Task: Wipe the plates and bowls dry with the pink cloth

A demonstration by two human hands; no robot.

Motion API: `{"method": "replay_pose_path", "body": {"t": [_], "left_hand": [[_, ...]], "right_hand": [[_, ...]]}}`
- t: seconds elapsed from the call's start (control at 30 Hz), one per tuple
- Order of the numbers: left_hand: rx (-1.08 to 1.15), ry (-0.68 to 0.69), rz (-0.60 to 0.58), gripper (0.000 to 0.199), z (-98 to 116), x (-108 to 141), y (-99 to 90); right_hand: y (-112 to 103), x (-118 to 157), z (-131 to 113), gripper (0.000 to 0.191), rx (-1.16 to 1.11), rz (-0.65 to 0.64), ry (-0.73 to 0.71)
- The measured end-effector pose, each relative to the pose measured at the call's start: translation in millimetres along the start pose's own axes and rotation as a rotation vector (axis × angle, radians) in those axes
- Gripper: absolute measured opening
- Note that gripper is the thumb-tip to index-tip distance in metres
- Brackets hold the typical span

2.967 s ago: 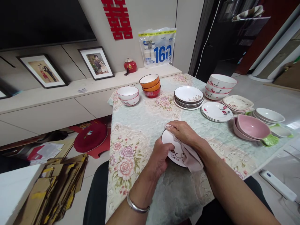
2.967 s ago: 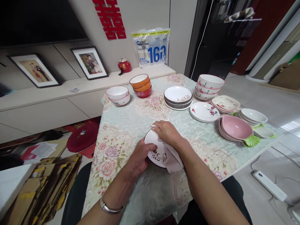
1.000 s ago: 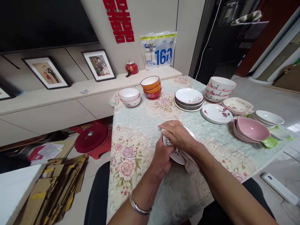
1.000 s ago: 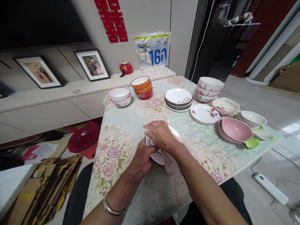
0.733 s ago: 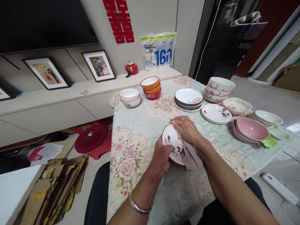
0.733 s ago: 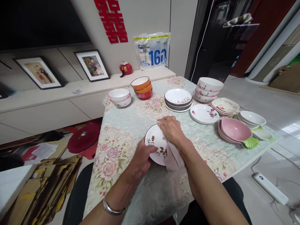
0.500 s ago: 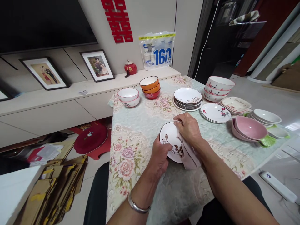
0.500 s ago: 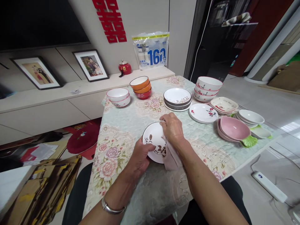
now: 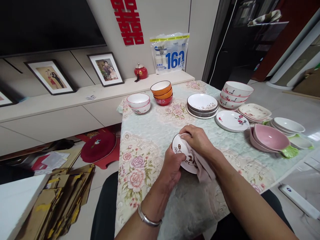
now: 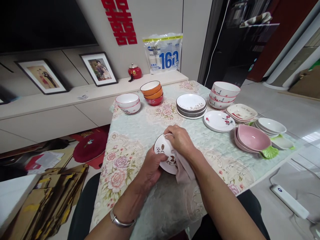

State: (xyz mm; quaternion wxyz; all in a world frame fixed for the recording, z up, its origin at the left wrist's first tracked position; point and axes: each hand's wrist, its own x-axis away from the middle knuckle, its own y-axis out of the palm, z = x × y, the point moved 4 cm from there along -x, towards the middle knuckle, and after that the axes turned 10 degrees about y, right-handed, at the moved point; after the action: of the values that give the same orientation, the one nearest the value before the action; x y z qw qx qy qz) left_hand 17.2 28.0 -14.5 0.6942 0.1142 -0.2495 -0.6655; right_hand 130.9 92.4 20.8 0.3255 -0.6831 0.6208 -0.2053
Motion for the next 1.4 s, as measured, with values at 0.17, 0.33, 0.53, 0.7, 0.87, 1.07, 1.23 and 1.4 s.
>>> {"method": "replay_pose_path", "body": {"t": [0.17, 0.33, 0.53, 0.7, 0.87, 1.07, 1.23, 1.4], "left_hand": [[0.012, -0.013, 0.005, 0.053, -1.1, 0.5, -0.6], [0.017, 0.000, 0.000, 0.053, -0.8, -1.5, -2.2], [0.031, -0.015, -0.023, 0.054, 2.8, -0.6, -1.4], [0.175, -0.004, 0.052, 0.057, 8.9, 2.1, 3.0], [0.215, 0.051, 0.130, 0.060, 11.2, -0.1, 3.1], [0.184, 0.028, 0.059, 0.052, 6.2, 1.0, 4.6], [0.138, 0.039, -0.030, 0.042, 5.0, 2.6, 3.3], [0.163, 0.021, -0.028, 0.044, 4.3, 1.1, 3.4]], "right_hand": [[-1.7, 1.3, 2.6, 0.016, 0.213, 0.073, 0.087], [4.1, 2.2, -2.9, 0.013, 0.120, 0.038, -0.080], [-6.2, -2.7, 16.7, 0.009, -0.062, -0.066, 0.030], [-18.4, -4.2, 23.3, 0.009, -0.071, 0.093, 0.173], [-21.1, -6.0, 31.1, 0.011, 0.050, 0.193, 0.231], [-14.0, -1.8, 18.5, 0.009, 0.132, 0.249, 0.109], [6.0, 8.9, -18.6, 0.011, -0.083, 0.045, -0.136], [4.4, 5.6, -15.6, 0.013, -0.096, -0.019, -0.148]]}}
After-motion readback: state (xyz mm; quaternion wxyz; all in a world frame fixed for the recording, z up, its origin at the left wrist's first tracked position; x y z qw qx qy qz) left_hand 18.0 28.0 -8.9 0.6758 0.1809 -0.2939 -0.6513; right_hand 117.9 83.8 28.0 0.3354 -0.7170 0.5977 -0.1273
